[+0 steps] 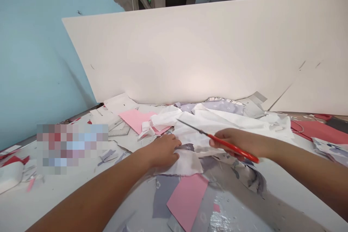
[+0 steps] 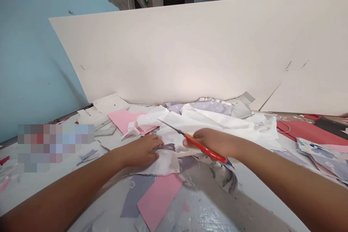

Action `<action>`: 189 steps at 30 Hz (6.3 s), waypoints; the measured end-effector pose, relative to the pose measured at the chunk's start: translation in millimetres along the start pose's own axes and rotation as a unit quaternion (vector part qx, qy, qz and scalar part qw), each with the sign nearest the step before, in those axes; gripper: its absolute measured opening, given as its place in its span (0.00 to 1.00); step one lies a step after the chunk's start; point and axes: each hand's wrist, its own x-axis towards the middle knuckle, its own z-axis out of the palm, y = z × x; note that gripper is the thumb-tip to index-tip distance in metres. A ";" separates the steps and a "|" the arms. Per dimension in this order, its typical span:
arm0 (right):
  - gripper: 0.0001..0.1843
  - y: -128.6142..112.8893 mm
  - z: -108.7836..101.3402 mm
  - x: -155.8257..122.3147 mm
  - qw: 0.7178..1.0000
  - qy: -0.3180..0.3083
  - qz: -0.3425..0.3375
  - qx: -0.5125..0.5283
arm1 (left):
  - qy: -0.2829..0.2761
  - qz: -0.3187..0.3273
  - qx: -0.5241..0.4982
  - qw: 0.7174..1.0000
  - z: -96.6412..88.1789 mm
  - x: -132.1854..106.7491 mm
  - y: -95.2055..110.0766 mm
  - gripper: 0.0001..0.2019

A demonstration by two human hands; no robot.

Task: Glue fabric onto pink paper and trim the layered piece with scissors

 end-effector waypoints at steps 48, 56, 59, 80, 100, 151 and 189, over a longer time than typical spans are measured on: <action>0.07 49.0 50.3 -50.5 0.970 0.194 0.014 -0.148 | 0.220 0.029 -0.051 0.974 -54.7 -60.1 78.2 0.18; 0.05 54.0 69.0 -48.8 0.960 0.202 0.009 -0.195 | 0.223 0.005 -0.303 0.927 -30.5 -60.3 69.8 0.06; 0.06 52.8 69.2 -48.1 0.977 0.195 0.005 -0.087 | 0.180 0.028 -0.463 0.867 -25.6 -61.8 70.5 0.03; 0.11 13.3 80.5 -25.4 0.945 0.098 -0.180 0.256 | -0.115 -0.028 -0.727 0.676 25.5 -37.4 52.6 0.21; 0.08 25.4 50.5 -17.9 0.989 0.107 -0.089 0.051 | -0.111 -0.179 -0.422 0.882 -3.9 -45.3 41.2 0.09; 0.22 29.1 9.0 -39.8 0.976 0.122 -0.180 0.010 | 0.160 -0.084 -0.582 0.793 -18.0 -30.7 43.9 0.19; 0.14 39.8 12.6 -33.0 0.989 -0.022 -0.139 -0.050 | 0.216 -0.136 -0.475 0.842 -20.0 -33.8 50.3 0.20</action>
